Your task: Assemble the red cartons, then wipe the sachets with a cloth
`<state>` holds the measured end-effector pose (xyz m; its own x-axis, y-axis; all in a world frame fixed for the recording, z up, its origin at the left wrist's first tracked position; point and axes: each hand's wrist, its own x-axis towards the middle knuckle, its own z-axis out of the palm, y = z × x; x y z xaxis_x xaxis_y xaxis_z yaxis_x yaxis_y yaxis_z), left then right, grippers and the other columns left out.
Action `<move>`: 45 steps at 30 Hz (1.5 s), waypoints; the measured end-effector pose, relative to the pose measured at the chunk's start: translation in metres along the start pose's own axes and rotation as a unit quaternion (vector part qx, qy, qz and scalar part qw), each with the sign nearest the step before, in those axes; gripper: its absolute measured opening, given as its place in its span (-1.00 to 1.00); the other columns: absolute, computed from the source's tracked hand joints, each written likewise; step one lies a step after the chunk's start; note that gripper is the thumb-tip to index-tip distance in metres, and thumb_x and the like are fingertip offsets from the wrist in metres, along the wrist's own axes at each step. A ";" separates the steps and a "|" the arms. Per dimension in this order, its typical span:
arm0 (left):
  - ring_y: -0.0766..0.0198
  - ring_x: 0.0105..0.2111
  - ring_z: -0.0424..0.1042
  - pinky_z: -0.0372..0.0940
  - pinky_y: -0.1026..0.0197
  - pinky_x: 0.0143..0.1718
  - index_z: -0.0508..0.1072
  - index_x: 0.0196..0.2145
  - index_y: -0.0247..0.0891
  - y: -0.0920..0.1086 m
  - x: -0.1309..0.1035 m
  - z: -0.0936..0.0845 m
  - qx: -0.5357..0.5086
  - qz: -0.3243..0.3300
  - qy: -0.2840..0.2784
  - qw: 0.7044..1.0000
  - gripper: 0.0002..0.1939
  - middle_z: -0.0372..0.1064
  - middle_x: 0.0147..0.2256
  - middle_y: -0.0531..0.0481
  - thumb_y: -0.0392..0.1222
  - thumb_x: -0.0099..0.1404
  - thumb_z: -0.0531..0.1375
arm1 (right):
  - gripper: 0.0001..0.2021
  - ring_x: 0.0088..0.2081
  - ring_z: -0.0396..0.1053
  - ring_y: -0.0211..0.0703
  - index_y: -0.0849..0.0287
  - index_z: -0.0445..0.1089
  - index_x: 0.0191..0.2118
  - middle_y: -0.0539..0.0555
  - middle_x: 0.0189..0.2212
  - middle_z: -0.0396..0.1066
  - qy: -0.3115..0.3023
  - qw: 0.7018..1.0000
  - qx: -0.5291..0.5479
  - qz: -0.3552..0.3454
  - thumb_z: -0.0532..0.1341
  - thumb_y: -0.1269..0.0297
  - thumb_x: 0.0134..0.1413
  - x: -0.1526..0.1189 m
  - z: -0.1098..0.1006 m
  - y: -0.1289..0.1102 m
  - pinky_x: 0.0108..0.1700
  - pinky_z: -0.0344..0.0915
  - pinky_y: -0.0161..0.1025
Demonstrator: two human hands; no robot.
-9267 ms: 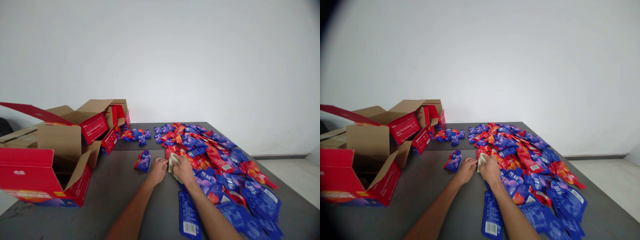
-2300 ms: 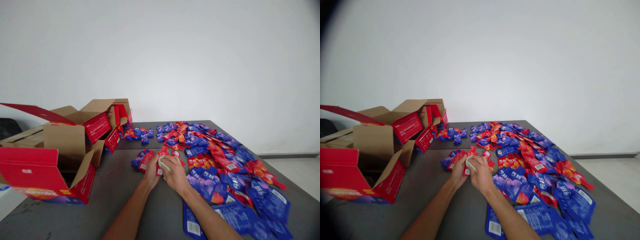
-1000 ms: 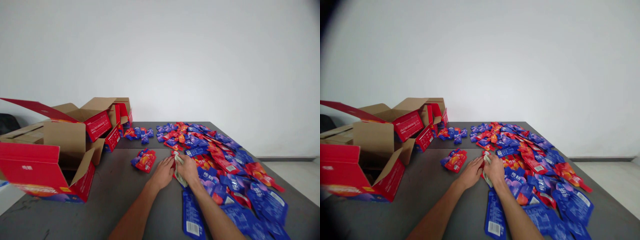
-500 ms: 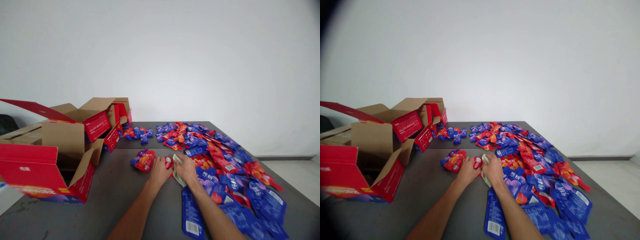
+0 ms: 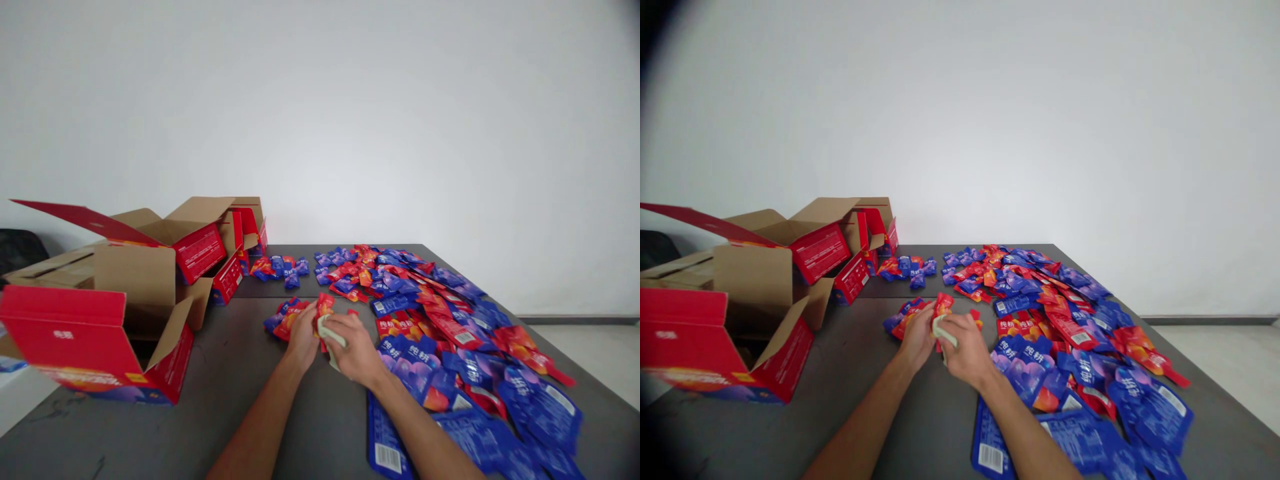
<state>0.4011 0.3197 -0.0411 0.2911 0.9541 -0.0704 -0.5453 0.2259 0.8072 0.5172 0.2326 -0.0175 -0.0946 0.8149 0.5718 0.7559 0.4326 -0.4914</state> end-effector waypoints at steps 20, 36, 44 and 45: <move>0.16 -0.28 0.54 0.36 0.20 -0.29 0.46 0.04 -0.26 -0.007 -0.004 -0.001 0.038 0.029 0.002 0.999 -0.47 0.55 -0.18 -0.14 -0.20 0.06 0.27 | -0.72 -0.11 0.43 -0.11 0.00 0.53 -0.24 -0.01 -0.15 0.55 -0.062 0.998 -0.019 -0.009 0.18 0.52 0.04 -0.001 0.003 -0.009 0.05 0.22 -0.12; 0.28 -0.37 0.49 0.32 0.24 -0.29 0.43 -0.03 -0.19 0.006 -0.012 0.005 0.038 0.051 0.051 0.997 -0.48 0.50 -0.28 0.02 -0.19 -0.01 0.33 | -0.75 -0.04 0.42 0.01 0.07 0.54 -0.10 0.13 -0.09 0.53 0.108 0.985 0.064 0.120 0.29 0.30 0.07 0.000 0.003 0.008 0.11 0.27 0.02; 0.16 -0.22 0.51 0.34 0.14 -0.09 0.55 -0.22 -0.29 -0.002 -0.008 0.005 0.066 0.029 0.004 0.997 -0.67 0.55 -0.22 -0.12 -0.04 0.09 0.32 | -0.72 0.02 0.39 0.02 0.02 0.51 -0.02 0.14 -0.02 0.50 0.108 0.987 0.079 0.088 0.26 0.24 0.13 -0.001 0.008 0.004 0.11 0.29 0.03; 0.16 -0.20 0.51 0.34 0.14 -0.08 0.54 -0.18 -0.27 -0.003 -0.008 0.005 0.069 0.038 0.009 0.997 -0.66 0.55 -0.19 -0.11 -0.03 0.12 0.30 | -0.71 0.03 0.39 0.03 0.02 0.50 -0.02 0.13 -0.01 0.50 0.103 0.988 0.078 0.083 0.26 0.24 0.13 -0.002 0.009 0.004 0.12 0.28 0.04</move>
<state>0.4046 0.3101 -0.0397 0.2379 0.9712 -0.0168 -0.4517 0.1259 0.8832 0.5142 0.2366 -0.0264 0.1688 0.7907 0.5885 0.6400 0.3661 -0.6755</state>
